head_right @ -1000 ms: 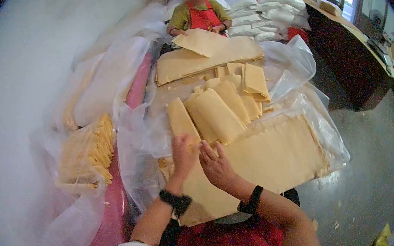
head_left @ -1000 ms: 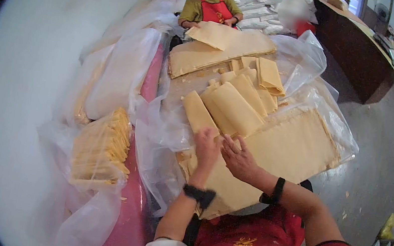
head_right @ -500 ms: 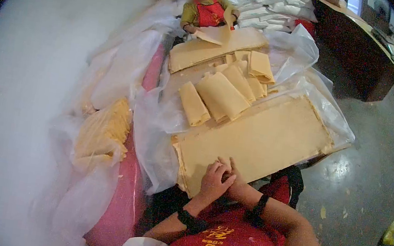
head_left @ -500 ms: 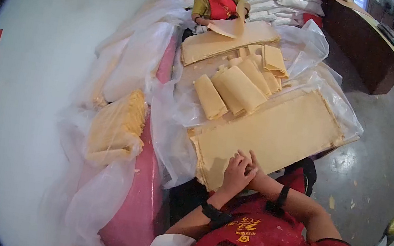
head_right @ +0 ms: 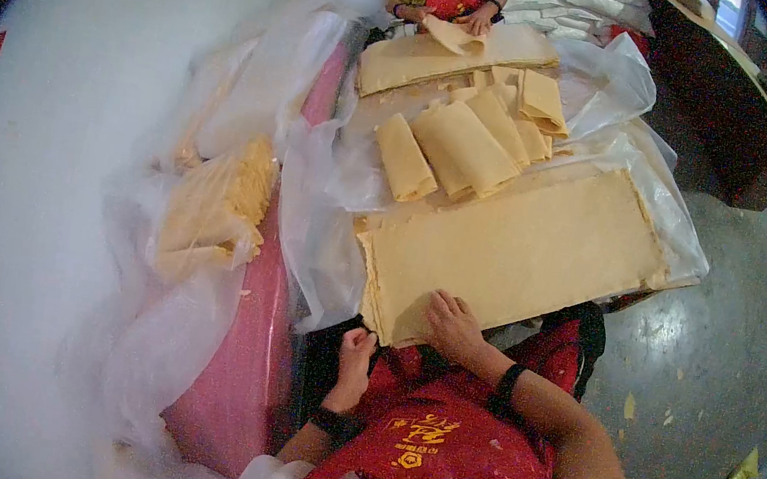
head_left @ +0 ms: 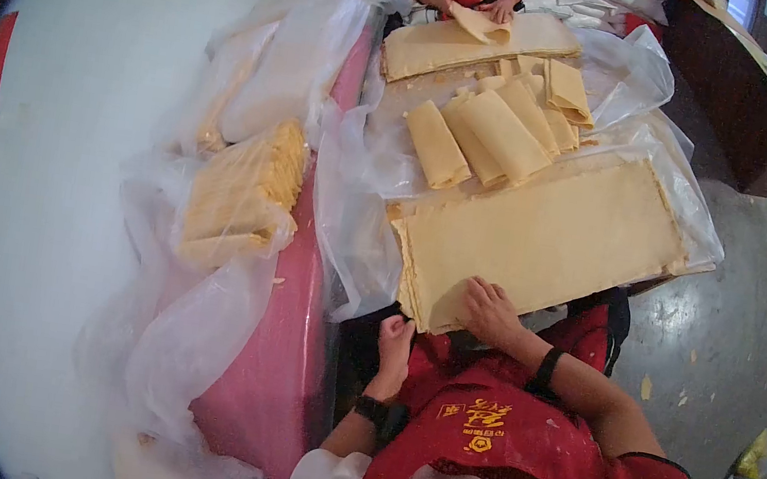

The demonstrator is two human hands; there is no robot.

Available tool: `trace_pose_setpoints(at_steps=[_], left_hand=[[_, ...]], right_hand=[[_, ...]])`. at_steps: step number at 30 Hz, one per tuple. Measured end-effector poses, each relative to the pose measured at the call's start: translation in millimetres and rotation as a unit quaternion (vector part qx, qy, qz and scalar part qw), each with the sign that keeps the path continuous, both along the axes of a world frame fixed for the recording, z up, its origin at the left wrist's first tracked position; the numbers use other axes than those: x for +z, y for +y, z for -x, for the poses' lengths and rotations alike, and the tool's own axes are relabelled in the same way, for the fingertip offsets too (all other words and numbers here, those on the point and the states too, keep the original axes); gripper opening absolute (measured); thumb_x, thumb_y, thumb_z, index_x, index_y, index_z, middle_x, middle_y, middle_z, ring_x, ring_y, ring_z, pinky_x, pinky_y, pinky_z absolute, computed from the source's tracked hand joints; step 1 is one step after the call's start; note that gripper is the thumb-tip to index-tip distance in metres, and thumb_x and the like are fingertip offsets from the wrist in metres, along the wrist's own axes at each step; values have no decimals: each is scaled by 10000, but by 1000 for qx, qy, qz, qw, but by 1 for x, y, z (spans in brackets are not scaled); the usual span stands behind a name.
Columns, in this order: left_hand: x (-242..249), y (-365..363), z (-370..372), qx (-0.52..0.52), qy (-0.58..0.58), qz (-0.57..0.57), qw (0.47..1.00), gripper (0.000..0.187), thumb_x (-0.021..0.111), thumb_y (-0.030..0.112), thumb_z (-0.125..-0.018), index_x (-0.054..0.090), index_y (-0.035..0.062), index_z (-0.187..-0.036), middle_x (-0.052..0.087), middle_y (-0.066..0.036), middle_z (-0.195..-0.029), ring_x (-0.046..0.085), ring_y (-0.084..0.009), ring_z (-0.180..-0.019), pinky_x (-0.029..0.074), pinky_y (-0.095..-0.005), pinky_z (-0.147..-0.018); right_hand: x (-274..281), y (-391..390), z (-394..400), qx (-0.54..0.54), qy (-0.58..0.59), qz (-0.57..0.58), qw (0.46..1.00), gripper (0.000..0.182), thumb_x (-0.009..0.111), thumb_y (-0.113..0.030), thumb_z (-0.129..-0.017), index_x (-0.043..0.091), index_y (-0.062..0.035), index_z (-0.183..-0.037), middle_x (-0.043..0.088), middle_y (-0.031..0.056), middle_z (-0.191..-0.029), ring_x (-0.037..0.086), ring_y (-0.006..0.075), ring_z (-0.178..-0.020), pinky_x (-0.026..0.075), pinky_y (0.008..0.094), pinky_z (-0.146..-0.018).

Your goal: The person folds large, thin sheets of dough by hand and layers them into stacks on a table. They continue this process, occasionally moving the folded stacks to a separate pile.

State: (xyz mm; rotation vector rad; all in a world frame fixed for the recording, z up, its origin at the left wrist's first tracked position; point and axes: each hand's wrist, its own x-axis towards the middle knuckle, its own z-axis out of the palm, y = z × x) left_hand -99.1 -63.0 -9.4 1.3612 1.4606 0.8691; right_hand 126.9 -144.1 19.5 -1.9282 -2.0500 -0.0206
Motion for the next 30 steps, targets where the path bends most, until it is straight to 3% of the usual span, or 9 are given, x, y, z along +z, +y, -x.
trace_pose_setpoints(at_steps=[2,7,10,15,19,22,24,28,30], left_hand=[[37,-1,-15,-124,-285,261,914,293,598,192,-897,503,77,-1150,555,-22,-1059,508,-135,-842,431,-312,-759],[24,-2,-35,-106,-294,256,915,265,526,328,-954,550,93,-1072,549,1,-920,487,-91,-749,388,-249,-599],[30,1,-37,-123,-362,284,879,301,491,335,-967,547,83,-1121,582,-16,-987,524,-115,-773,430,-271,-637],[31,6,-37,-111,-478,341,802,337,443,282,-981,523,28,-1187,599,-66,-1133,591,-204,-986,496,-347,-828],[50,2,-45,-76,-488,343,799,337,454,267,-973,517,15,-1186,606,-81,-1111,596,-209,-986,497,-353,-830],[48,4,-46,-112,-409,303,853,326,490,229,-951,513,8,-1189,609,-90,-1088,599,-201,-959,491,-347,-814],[40,8,-50,-71,-169,275,944,305,529,160,-921,524,4,-1183,603,-83,-1095,594,-176,-949,481,-322,-805],[18,12,-56,-112,-171,229,952,308,556,112,-898,534,0,-1184,595,-63,-1113,584,-157,-943,471,-304,-798],[5,16,-55,-118,-192,166,960,298,568,106,-892,550,-14,-1165,605,-56,-1100,580,-149,-931,468,-296,-792]], right_hand=[[-6,12,9,5,38,-7,999,606,678,-413,-740,537,-38,-1194,450,172,-1329,382,340,-1281,330,465,-1038],[5,19,13,-2,93,-10,996,605,663,-475,-758,555,-46,-1172,488,154,-1303,422,327,-1254,344,454,-1019],[19,18,13,10,116,-2,993,628,648,-518,-769,559,-43,-1170,531,161,-1257,466,330,-1215,365,455,-998],[38,27,15,19,107,17,994,608,627,-519,-787,570,-31,-1144,598,162,-1155,591,337,-1036,457,438,-887],[37,32,16,32,102,19,994,523,607,-454,-824,577,-31,-1128,626,150,-1085,620,318,-962,501,419,-801],[36,35,14,8,107,98,989,391,588,-362,-851,599,-31,-1059,651,150,-986,639,311,-890,519,408,-742],[29,35,10,-16,139,81,987,300,578,-300,-853,609,-27,-973,657,157,-886,643,322,-818,517,425,-696],[24,37,7,-2,154,4,988,270,577,-274,-855,603,-11,-909,641,169,-796,636,315,-726,511,403,-676],[31,42,-1,-103,337,146,924,270,588,-277,-870,608,-8,-885,645,124,-778,630,239,-711,500,353,-657]])
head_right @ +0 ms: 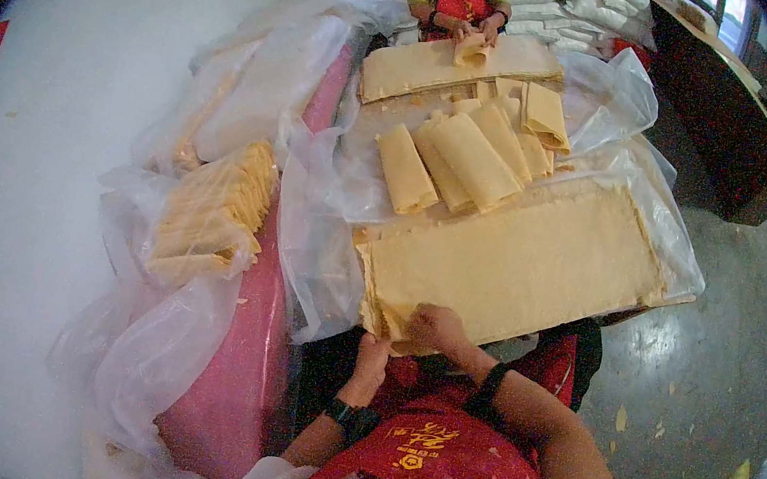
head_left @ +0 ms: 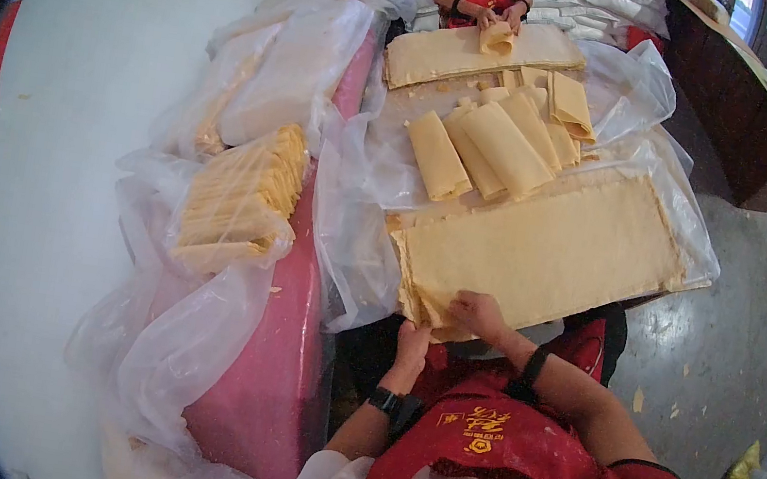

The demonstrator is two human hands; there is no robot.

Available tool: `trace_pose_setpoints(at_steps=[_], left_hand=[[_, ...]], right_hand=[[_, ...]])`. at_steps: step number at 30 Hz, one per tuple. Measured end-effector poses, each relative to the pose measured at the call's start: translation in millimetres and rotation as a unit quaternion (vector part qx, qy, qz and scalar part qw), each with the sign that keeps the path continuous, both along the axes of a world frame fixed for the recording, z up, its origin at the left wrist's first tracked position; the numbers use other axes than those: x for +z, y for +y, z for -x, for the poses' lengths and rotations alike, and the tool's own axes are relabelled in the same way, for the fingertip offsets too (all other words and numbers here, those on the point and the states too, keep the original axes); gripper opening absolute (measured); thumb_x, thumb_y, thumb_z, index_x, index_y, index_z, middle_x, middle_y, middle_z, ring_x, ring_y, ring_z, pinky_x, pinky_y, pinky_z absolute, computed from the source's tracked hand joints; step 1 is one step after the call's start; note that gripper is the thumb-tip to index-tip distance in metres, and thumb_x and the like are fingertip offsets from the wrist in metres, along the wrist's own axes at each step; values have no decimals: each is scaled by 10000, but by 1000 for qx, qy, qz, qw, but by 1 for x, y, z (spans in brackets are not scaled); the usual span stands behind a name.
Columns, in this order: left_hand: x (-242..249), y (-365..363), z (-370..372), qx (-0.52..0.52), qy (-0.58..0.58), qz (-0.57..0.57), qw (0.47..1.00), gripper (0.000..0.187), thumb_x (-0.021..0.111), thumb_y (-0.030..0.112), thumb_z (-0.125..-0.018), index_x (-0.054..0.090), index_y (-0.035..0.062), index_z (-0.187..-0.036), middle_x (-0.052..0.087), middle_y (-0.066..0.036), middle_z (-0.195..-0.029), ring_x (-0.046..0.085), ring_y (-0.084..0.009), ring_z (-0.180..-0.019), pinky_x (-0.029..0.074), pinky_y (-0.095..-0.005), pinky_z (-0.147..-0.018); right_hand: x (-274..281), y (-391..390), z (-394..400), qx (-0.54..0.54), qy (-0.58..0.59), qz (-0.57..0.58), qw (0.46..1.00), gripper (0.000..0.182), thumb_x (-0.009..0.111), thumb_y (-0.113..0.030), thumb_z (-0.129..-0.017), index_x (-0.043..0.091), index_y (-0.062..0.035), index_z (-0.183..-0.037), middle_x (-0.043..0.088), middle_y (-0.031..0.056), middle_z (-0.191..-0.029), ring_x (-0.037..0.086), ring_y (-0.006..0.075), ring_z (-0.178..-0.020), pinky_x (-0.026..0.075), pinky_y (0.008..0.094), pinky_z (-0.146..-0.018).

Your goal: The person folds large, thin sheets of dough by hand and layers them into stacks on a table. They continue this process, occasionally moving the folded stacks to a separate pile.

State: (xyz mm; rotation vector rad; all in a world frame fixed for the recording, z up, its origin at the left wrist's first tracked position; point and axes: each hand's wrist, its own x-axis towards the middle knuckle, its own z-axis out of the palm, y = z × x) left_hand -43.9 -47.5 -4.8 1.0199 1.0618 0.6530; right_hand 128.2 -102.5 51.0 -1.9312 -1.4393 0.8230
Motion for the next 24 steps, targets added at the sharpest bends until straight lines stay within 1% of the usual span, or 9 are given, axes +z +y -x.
trace_pose_setpoints(at_steps=[1,3,5,7,9,14,16,19,24], left_hand=[[-3,0,2,0,-1,-1,1000,298,568,106,-892,550,-14,-1165,605,-56,-1100,580,-149,-931,468,-296,-792],[-9,1,7,8,28,-9,1000,307,580,126,-890,555,-33,-1152,619,-64,-1068,580,-147,-933,464,-297,-796],[-27,1,13,5,41,-13,999,293,580,139,-894,571,-44,-1123,637,-87,-1022,585,-156,-930,465,-299,-800],[-14,4,14,-11,93,-27,995,340,572,133,-888,524,-49,-1171,619,-131,-1082,577,-176,-980,455,-317,-824],[20,0,16,24,160,-222,961,445,567,99,-843,433,-36,-1245,534,-194,-1191,519,-261,-1096,416,-366,-902],[101,10,-9,29,230,-529,816,555,588,79,-760,418,-8,-1280,420,-226,-1301,375,-400,-1232,302,-475,-1047],[119,15,-39,-127,234,-622,737,608,612,112,-762,404,22,-1326,382,-213,-1363,336,-394,-1287,272,-504,-1065],[113,11,-87,-246,256,-628,693,659,634,138,-760,392,60,-1368,313,-210,-1424,287,-395,-1331,260,-498,-1082],[80,8,-161,-338,196,-616,684,686,672,241,-797,375,134,-1405,258,-209,-1456,279,-399,-1334,267,-496,-1088]], right_hand=[[-3,2,-9,0,-1,-1,1000,270,588,-277,-870,608,-8,-885,645,124,-778,630,239,-711,500,353,-657],[-12,1,-40,-235,408,-146,870,240,579,-260,-903,620,-25,-875,648,54,-795,614,156,-730,490,303,-657],[-2,-7,-80,-291,487,-184,803,176,562,-207,-910,615,-51,-846,624,-1,-842,576,115,-786,470,285,-683],[29,-18,-97,-318,500,-231,772,173,549,-189,-920,619,-35,-883,623,1,-846,569,112,-775,467,279,-687],[40,-26,-110,-343,508,-284,737,175,536,-172,-930,622,-20,-921,622,3,-849,561,108,-764,463,273,-691],[27,-53,-111,-311,330,-304,838,184,527,-135,-939,620,1,-1019,637,16,-928,564,108,-817,464,261,-737],[56,-66,-99,-304,284,-329,848,178,534,-126,-933,620,4,-1019,640,19,-938,564,109,-833,461,263,-755],[71,-95,-119,-311,178,-332,872,153,552,-111,-922,622,5,-993,630,8,-905,558,108,-820,454,256,-761],[18,-142,-211,-473,223,-430,736,143,549,-140,-925,619,-15,-924,604,-9,-818,544,118,-759,458,272,-667]])
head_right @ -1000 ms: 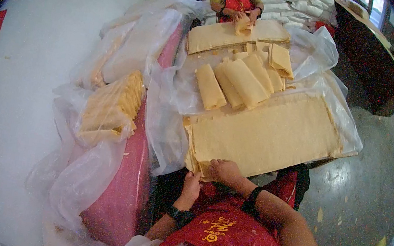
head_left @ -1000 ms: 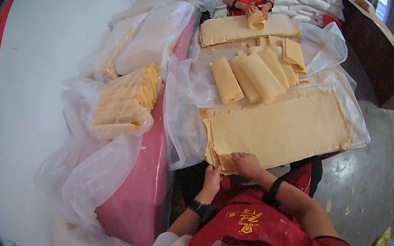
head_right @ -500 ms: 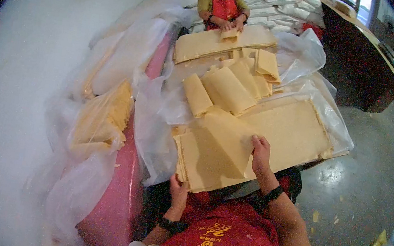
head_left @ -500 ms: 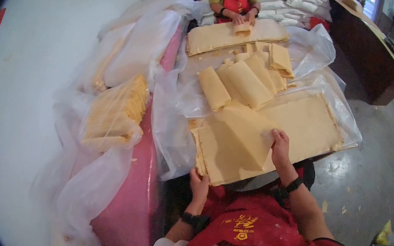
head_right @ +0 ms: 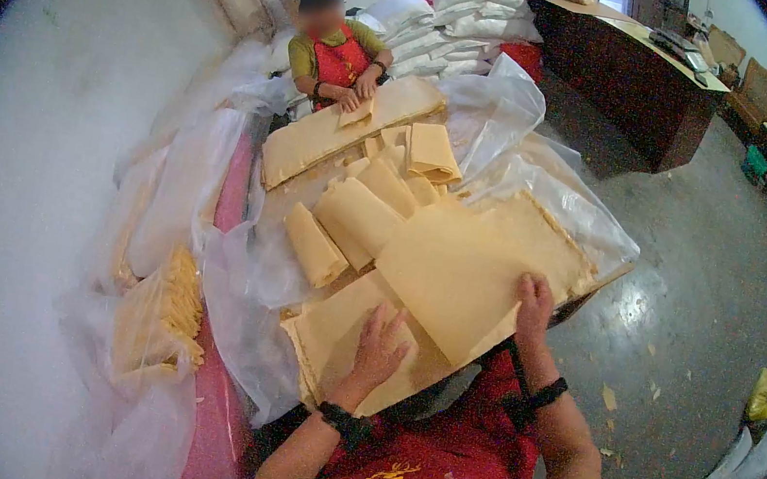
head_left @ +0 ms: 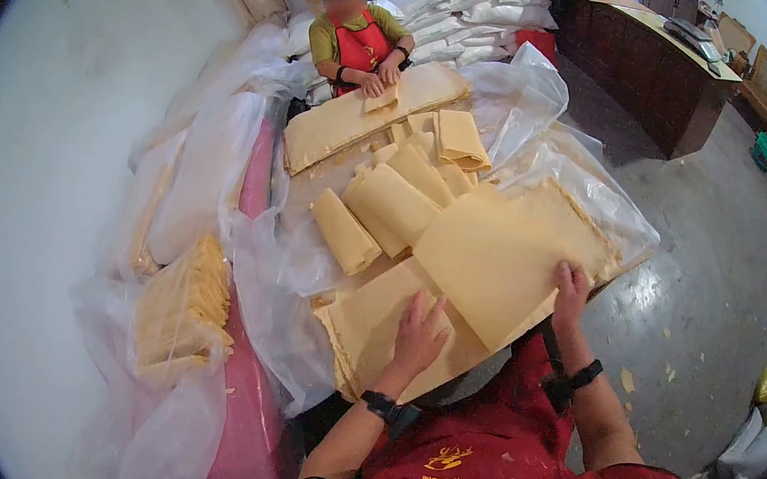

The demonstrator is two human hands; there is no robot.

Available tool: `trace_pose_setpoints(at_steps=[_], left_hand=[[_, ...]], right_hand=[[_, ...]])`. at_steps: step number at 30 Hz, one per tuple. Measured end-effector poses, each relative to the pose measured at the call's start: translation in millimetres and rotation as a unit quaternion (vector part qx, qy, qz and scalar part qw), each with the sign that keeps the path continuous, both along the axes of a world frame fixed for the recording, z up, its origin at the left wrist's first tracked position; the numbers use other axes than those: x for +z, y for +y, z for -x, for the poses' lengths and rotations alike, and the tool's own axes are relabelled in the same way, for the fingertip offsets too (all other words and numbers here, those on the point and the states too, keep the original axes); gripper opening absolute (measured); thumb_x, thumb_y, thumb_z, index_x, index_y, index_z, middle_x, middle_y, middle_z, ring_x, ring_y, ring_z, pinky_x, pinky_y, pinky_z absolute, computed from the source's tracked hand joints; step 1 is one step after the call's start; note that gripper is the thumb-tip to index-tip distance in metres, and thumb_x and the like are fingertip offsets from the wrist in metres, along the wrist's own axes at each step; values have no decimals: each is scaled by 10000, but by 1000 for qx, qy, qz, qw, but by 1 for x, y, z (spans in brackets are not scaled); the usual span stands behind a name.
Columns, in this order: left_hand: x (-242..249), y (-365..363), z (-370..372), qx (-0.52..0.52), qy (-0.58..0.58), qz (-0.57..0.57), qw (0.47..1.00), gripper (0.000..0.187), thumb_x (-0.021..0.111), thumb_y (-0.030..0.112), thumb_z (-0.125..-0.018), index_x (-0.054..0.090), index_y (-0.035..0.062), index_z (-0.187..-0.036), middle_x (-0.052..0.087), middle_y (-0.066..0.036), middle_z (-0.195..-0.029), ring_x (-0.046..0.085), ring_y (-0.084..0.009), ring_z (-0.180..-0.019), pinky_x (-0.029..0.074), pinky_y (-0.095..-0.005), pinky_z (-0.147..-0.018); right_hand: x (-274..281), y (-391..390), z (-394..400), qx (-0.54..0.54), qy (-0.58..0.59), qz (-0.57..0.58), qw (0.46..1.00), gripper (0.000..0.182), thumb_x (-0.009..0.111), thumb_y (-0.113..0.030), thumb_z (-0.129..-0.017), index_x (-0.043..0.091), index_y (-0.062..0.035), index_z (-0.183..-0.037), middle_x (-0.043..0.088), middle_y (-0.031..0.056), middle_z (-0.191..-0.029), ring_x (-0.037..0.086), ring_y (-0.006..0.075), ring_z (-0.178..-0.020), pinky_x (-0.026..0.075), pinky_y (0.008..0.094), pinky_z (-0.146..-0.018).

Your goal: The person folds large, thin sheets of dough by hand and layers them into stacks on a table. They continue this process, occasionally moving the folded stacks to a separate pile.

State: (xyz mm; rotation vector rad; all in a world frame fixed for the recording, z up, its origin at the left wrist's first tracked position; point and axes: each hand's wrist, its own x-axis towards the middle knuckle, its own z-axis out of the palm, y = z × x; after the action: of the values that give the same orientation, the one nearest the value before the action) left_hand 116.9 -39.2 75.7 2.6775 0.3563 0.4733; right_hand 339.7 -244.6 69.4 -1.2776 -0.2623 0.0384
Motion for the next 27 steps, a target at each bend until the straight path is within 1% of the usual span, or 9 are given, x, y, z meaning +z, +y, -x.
trace_pose_setpoints(at_steps=[5,6,13,16,18,20,21,22,27], left_hand=[[-31,-2,-43,6,92,-17,996,657,652,290,-820,379,136,-1397,287,-241,-1429,267,-426,-1320,249,-513,-1088],[-39,1,-48,6,94,-18,995,657,652,290,-820,379,136,-1397,287,-241,-1429,267,-426,-1320,249,-513,-1088],[-21,-19,-93,14,59,-44,997,652,643,336,-824,382,162,-1396,243,-204,-1469,201,-393,-1366,210,-550,-1088],[-36,-25,-104,-46,77,-111,990,629,618,350,-836,389,167,-1392,220,-205,-1484,173,-391,-1379,187,-577,-1087],[-42,-27,-113,-55,81,-110,989,619,614,356,-837,396,167,-1385,213,-200,-1491,156,-384,-1388,172,-592,-1086],[-40,-24,-116,-47,99,-98,989,619,636,336,-823,412,145,-1368,246,-192,-1478,193,-385,-1374,189,-571,-1088],[-42,-17,-115,-42,103,-102,989,619,636,336,-823,412,145,-1368,246,-192,-1478,193,-385,-1374,189,-571,-1088],[-45,-5,-119,-46,78,-70,993,629,649,334,-807,420,143,-1361,266,-188,-1466,206,-370,-1373,194,-555,-1091],[-30,66,-136,-17,52,63,997,625,659,279,-788,431,105,-1343,467,-185,-1331,387,-352,-1281,322,-435,-1060]], right_hand=[[-50,-27,-52,-109,235,145,955,194,556,-220,-911,627,-40,-928,610,-4,-811,567,115,-719,456,276,-620],[-110,-41,-79,-116,170,132,970,262,604,-224,-851,614,18,-952,625,61,-817,572,165,-704,465,320,-634],[-97,-58,-86,-96,153,205,962,303,594,-193,-847,586,37,-1044,653,140,-941,611,216,-839,484,320,-727],[-76,-53,-75,-175,37,290,940,396,619,-169,-821,530,25,-1154,574,212,-1188,570,304,-1049,447,375,-898],[-17,-31,-37,-182,-241,534,790,539,660,-165,-774,460,-9,-1250,401,231,-1387,403,378,-1259,336,441,-1038],[-17,-11,1,90,-276,497,818,608,676,-233,-761,444,-36,-1288,330,200,-1442,308,385,-1324,257,499,-1076],[-40,-5,17,192,-396,559,702,671,658,-378,-778,424,-55,-1317,350,186,-1432,312,362,-1334,260,521,-1068],[-16,3,41,243,-377,552,703,717,620,-503,-776,430,-87,-1328,346,164,-1438,300,340,-1346,230,539,-1075],[-24,7,56,226,-408,570,677,740,631,-520,-756,423,-128,-1349,318,152,-1463,248,317,-1380,158,513,-1109]])
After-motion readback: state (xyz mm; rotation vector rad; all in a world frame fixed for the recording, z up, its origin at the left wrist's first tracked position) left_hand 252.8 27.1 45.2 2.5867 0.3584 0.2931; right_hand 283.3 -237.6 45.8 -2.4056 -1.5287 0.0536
